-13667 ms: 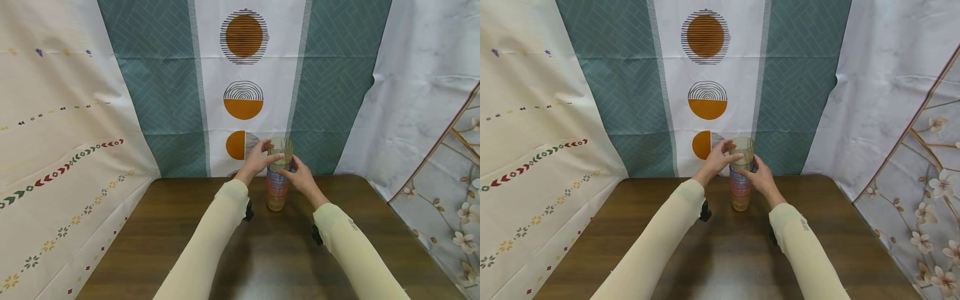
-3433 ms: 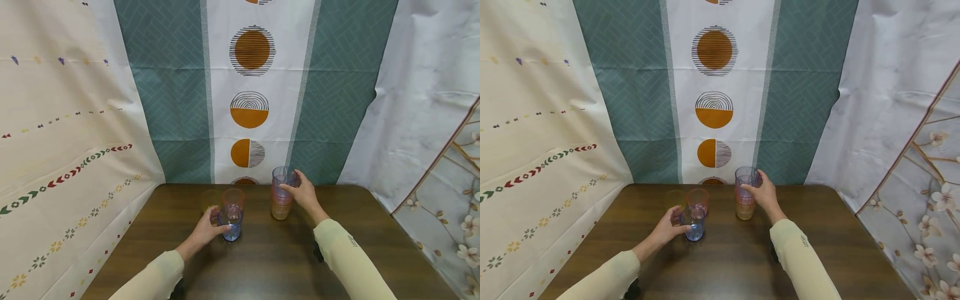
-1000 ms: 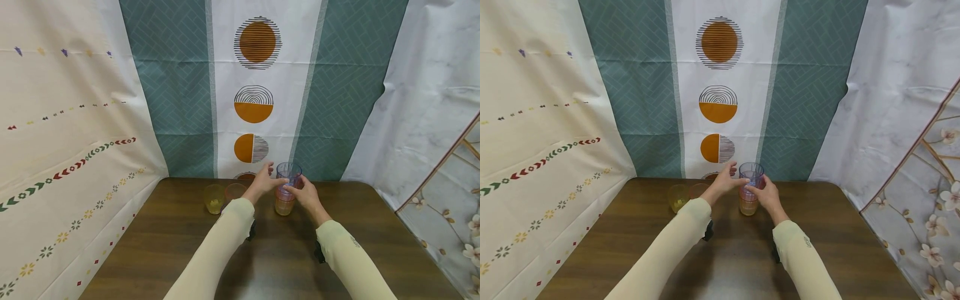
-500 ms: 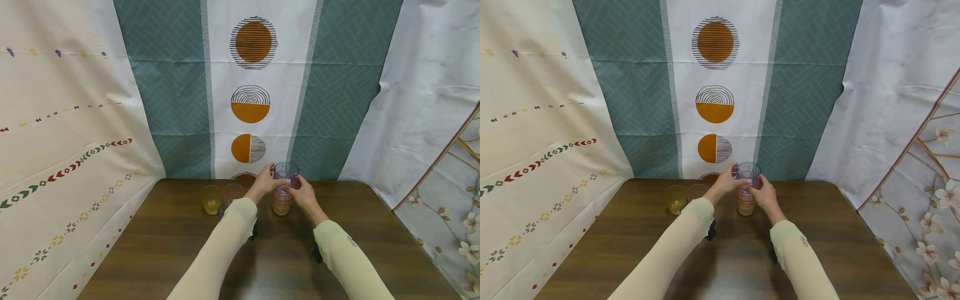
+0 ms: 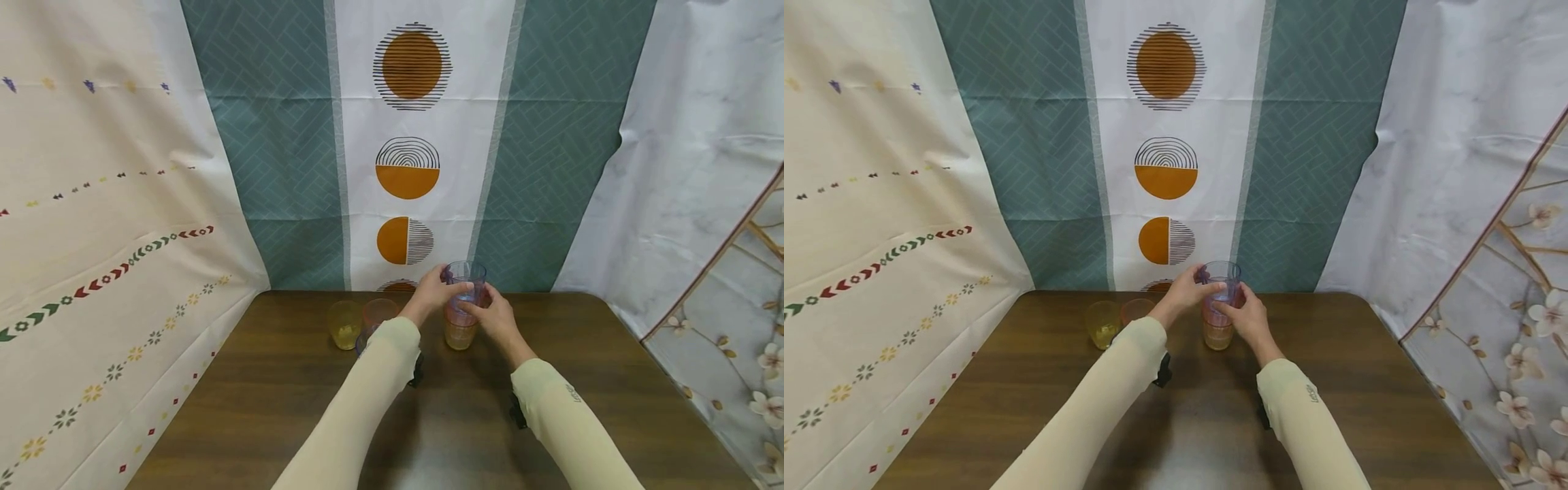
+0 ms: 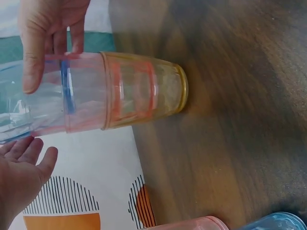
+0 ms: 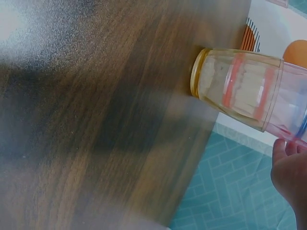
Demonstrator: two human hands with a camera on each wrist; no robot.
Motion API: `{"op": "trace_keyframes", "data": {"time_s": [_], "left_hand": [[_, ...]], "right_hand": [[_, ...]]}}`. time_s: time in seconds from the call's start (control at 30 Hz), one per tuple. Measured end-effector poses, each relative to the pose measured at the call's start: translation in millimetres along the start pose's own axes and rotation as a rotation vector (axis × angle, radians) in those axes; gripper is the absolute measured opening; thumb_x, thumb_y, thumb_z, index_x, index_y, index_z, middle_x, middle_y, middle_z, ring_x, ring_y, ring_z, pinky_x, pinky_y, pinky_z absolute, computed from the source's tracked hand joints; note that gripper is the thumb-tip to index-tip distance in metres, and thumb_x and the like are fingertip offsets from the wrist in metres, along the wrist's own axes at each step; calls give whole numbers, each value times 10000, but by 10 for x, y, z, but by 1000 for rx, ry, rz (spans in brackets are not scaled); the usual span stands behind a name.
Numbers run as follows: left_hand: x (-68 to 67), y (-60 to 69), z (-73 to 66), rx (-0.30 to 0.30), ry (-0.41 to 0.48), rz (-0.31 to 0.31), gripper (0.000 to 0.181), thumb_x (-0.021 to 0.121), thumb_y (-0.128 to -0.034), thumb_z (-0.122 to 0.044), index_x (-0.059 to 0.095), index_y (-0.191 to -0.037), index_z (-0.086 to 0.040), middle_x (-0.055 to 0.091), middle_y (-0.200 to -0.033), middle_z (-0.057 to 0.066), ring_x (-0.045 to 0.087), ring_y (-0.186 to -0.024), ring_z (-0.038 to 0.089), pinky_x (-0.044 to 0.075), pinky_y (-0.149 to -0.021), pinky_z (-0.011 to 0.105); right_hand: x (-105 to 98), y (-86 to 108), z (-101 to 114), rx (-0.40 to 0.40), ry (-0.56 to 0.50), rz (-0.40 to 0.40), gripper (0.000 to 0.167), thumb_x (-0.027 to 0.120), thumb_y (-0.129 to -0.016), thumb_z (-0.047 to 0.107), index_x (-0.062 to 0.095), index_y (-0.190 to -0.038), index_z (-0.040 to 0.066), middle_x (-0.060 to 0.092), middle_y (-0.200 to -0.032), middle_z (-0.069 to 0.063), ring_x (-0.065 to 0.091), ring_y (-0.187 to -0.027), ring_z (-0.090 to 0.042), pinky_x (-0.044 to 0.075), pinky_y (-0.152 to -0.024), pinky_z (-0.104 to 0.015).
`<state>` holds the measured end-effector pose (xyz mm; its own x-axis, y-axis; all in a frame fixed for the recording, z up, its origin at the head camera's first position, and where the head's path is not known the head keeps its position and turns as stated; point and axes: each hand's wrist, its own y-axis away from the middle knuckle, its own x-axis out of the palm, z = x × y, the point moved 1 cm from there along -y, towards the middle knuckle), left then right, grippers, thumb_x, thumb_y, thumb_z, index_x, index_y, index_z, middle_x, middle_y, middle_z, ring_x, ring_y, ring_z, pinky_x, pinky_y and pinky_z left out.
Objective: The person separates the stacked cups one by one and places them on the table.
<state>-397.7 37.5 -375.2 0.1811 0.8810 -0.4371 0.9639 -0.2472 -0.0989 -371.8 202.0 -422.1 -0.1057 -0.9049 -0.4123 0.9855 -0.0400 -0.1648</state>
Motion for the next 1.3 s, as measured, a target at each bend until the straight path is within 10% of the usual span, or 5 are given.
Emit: {"op": "trace_keyframes", "data": {"time_s": [0.43,0.8,1.3], "left_hand": [[-244,-15,-243,89,103,-49,840,757,-852,-479,381,-1504,-105,491,-1454,109,503,-1302,277,478,-1010,417],[-758,97,-385,142,33,-88,887,749,-830,-535,362,-1519,-132,466,-1456,98,479,-1297,259,459,-1030,425],[-1499,514,-100,157,130,-107,825,764,-863,-412,357,-1496,-73,491,-1368,101,456,-1305,259,408,-1073,448]], "right_hand": [[-31,-47,24,16,18,22,896,739,-905,360,240,-1547,-16,395,-1506,-249,416,-1355,-395,359,-1100,-508],[-17,-63,10,28,17,21,918,746,-894,379,232,-1558,7,323,-1564,-213,364,-1400,-388,344,-1109,-504],[-5,-44,-51,4,0,12,929,766,-883,350,234,-1551,-16,336,-1550,-235,372,-1397,-383,346,-1112,-491]]}}
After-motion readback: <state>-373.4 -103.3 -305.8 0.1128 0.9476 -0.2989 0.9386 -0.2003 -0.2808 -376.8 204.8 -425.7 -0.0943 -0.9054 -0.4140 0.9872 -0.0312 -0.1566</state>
